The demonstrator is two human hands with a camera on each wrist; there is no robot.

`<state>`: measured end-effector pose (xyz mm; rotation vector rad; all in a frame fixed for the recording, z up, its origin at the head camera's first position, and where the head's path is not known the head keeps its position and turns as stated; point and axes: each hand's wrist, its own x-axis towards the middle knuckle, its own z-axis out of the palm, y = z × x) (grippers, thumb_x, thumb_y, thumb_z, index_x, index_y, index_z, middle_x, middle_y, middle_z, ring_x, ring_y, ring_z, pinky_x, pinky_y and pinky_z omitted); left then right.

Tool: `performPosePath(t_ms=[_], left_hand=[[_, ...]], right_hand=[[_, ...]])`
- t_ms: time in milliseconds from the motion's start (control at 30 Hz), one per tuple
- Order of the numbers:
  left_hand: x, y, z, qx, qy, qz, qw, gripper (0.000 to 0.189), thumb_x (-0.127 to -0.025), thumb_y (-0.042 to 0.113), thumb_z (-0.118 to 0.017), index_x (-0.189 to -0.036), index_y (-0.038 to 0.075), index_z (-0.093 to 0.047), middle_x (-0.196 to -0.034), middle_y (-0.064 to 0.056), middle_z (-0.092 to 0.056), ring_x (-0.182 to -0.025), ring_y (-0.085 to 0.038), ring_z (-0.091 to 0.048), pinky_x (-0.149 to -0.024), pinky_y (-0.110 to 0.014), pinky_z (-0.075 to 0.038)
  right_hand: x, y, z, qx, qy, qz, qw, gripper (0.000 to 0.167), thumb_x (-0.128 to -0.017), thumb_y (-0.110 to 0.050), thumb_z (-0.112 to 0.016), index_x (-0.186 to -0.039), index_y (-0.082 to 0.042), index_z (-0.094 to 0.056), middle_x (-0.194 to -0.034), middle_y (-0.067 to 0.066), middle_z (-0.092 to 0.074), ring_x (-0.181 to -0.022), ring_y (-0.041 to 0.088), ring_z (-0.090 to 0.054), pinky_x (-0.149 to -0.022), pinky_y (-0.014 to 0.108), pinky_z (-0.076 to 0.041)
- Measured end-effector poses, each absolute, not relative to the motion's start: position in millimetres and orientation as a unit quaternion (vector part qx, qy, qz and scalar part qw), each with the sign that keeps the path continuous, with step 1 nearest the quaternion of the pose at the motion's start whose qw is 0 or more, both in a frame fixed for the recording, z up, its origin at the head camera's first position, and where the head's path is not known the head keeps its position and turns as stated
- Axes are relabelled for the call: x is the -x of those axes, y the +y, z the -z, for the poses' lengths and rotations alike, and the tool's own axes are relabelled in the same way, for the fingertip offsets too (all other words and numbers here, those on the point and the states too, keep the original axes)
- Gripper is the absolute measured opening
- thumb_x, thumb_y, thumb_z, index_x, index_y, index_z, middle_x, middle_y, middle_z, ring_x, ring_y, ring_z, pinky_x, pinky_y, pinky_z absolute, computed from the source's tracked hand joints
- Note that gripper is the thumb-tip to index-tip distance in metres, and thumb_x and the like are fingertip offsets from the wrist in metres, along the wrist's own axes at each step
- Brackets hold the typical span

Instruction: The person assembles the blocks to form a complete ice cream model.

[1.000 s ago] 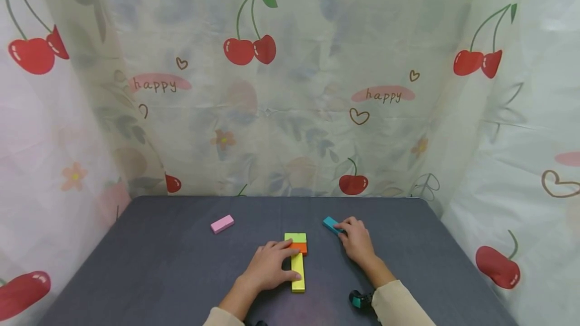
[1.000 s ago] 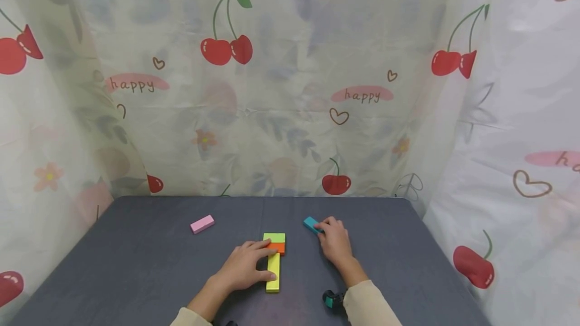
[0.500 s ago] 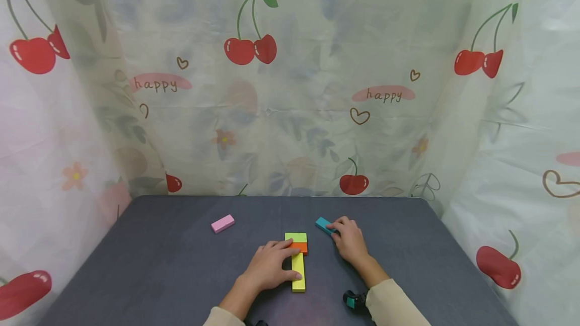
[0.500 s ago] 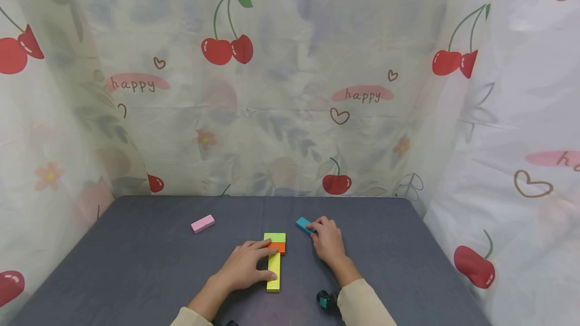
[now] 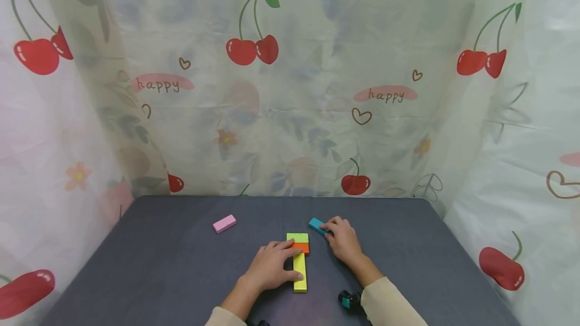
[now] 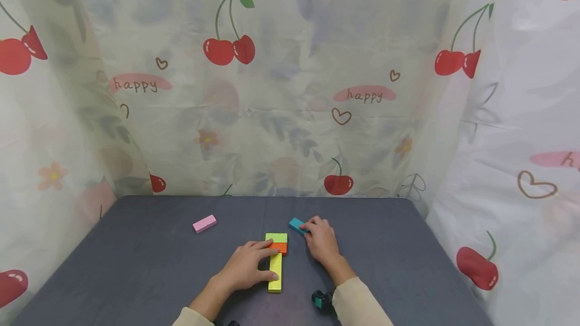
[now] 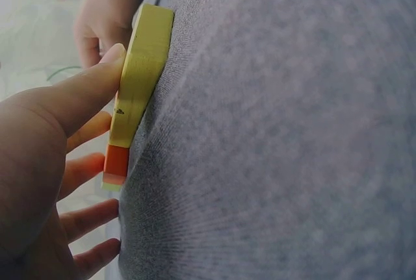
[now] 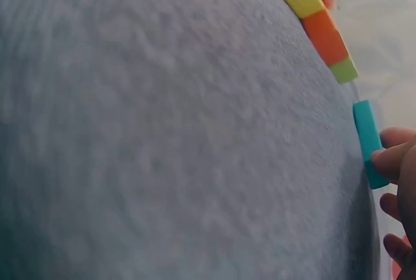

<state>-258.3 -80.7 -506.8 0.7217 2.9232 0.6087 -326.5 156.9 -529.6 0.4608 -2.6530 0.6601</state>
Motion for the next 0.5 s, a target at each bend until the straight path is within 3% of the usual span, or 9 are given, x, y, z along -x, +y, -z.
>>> performPosePath(t_ms=[500], left_hand=[[259.3,-79.8,507.0,-0.232,0.952,-0.197,0.038,0.064,-0.081,0.063,-0.066,-0.135,0.031,-0.06,-0.146,0.002,-0.046,-0.125,-0.029,-0.045,-0.097,-0.054,-0.037]], right_hand=[[324.4,134.4,528.1,-0.205,-0.935,-0.226,0.179,0.02,-0.089,-0.011,-0.071,-0.108,-0.016,-0.075,-0.104,0.001,-0.059,-0.095,0.023,-0.053,-0.081,0.046,-0.045]])
